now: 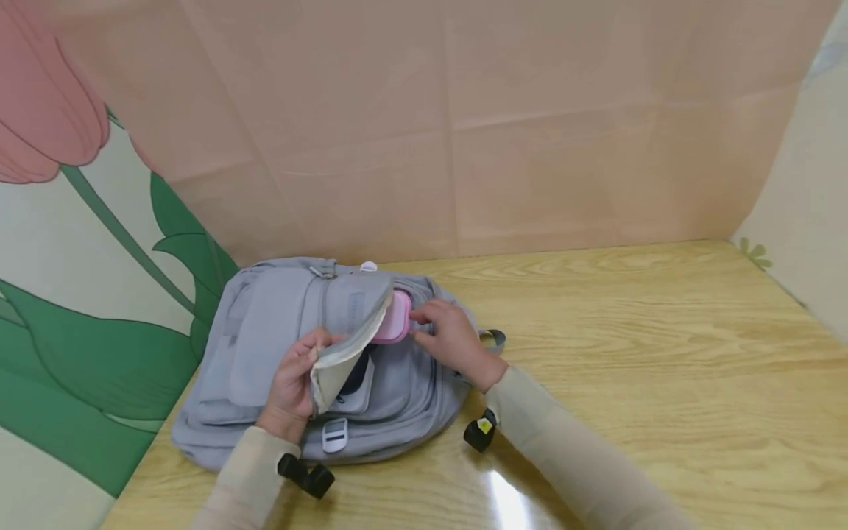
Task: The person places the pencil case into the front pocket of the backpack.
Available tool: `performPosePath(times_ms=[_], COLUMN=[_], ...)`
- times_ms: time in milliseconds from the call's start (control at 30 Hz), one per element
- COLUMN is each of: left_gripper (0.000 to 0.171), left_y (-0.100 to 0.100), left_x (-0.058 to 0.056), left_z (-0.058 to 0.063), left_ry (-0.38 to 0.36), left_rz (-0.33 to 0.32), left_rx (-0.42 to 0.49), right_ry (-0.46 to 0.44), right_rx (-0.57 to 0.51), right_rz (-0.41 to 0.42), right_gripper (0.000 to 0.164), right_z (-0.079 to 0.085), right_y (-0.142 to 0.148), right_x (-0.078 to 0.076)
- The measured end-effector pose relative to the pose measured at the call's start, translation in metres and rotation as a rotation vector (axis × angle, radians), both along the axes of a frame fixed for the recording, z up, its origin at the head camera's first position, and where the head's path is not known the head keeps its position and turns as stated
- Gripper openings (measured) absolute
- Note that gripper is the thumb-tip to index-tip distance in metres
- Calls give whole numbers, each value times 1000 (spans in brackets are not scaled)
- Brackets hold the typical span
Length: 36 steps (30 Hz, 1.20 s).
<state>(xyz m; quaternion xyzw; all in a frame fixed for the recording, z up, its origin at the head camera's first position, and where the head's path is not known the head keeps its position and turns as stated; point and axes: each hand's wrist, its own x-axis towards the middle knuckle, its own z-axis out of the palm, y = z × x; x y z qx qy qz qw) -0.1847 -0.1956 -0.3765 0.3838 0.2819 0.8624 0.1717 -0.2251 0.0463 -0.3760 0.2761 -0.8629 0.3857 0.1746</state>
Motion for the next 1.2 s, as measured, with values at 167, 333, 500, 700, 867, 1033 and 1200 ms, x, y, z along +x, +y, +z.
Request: performPosePath(times_ms=[167, 333, 500, 700, 867, 1033, 1200], left_gripper=[17, 16, 16, 17, 18, 18, 19], left_y=[-1, -2, -1, -1, 1, 0, -3], left_x=[-2, -2, -4, -4, -6, -8, -12], left_z=[0, 0, 1, 2, 1, 1, 2], left_ry=[5, 11, 15, 25, 24, 48, 74], left_rz=[-26, -30, -49, -68, -71, -61, -68], left_rx=[0, -5, -2, 2, -5, -31, -31], right_ry=[-14, -18, -19, -55, -128, -149, -162], right_rx=[-12, -16, 4, -10, -46, -55, -25], right_rz=[55, 109, 141, 166, 188, 184, 197], right_gripper=[21, 23, 24, 25, 27, 37, 51], right_z=[-1, -3, -2, -1, -5, -8, -10], right_y=[-3, -8, -11, -14, -15, -17, -21], right_x=[-2, -5, -8, -8, -6, -2, 2])
